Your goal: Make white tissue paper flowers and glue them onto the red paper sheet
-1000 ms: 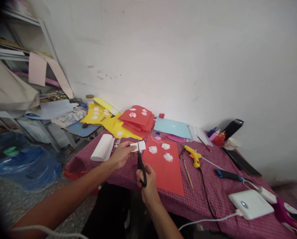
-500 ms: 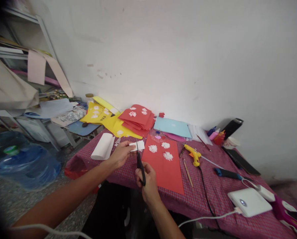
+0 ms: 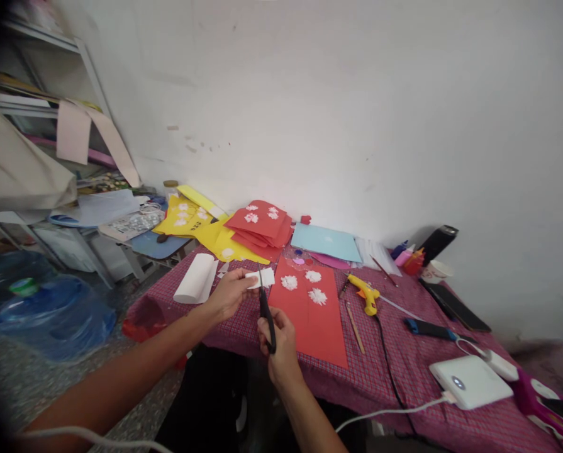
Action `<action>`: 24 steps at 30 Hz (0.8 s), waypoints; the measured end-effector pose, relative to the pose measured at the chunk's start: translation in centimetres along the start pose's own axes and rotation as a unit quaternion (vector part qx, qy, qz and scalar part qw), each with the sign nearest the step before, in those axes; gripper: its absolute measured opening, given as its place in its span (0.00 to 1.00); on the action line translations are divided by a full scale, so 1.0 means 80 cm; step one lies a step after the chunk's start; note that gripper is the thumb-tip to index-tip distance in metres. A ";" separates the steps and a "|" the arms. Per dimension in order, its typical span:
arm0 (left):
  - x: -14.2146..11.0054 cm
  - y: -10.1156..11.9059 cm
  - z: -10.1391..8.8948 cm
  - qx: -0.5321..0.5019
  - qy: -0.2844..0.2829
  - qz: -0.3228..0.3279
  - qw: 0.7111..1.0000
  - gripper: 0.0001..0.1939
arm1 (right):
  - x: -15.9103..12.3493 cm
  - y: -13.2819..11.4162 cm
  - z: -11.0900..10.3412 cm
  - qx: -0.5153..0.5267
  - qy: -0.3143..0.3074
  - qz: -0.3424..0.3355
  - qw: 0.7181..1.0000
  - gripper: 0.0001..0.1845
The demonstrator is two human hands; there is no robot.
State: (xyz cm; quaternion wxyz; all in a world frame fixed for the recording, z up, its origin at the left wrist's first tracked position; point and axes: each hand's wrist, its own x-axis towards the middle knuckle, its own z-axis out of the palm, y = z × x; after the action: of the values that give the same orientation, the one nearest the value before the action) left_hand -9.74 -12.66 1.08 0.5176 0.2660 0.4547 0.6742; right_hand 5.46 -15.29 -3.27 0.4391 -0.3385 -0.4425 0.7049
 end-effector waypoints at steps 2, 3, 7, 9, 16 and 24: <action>0.000 0.000 0.001 0.001 0.000 0.002 1.000 0.08 | 0.001 0.001 0.000 -0.003 0.001 -0.003 1.000 0.13; 0.000 0.000 0.001 0.003 0.000 0.003 1.000 0.08 | 0.001 0.001 0.000 -0.003 0.000 -0.004 1.000 0.14; 0.001 -0.001 -0.001 0.004 -0.001 0.003 1.000 0.08 | 0.001 0.002 0.002 -0.001 0.000 -0.003 1.000 0.14; 0.002 -0.002 -0.003 0.004 0.006 0.003 1.000 0.09 | 0.000 0.000 0.005 -0.001 0.000 0.001 1.000 0.14; 0.007 -0.005 -0.008 0.030 0.015 0.007 0.999 0.09 | 0.002 -0.007 0.010 -0.008 -0.001 -0.008 1.000 0.15; 0.007 -0.005 -0.010 0.021 0.012 0.001 1.000 0.09 | 0.006 -0.001 0.010 -0.006 0.010 0.008 1.000 0.16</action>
State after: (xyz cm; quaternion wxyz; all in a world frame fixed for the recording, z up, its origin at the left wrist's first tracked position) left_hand -10.37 -12.41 0.28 0.5057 0.2696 0.4745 0.6682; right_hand 4.64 -15.12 -2.98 0.4357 -0.3518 -0.4399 0.7020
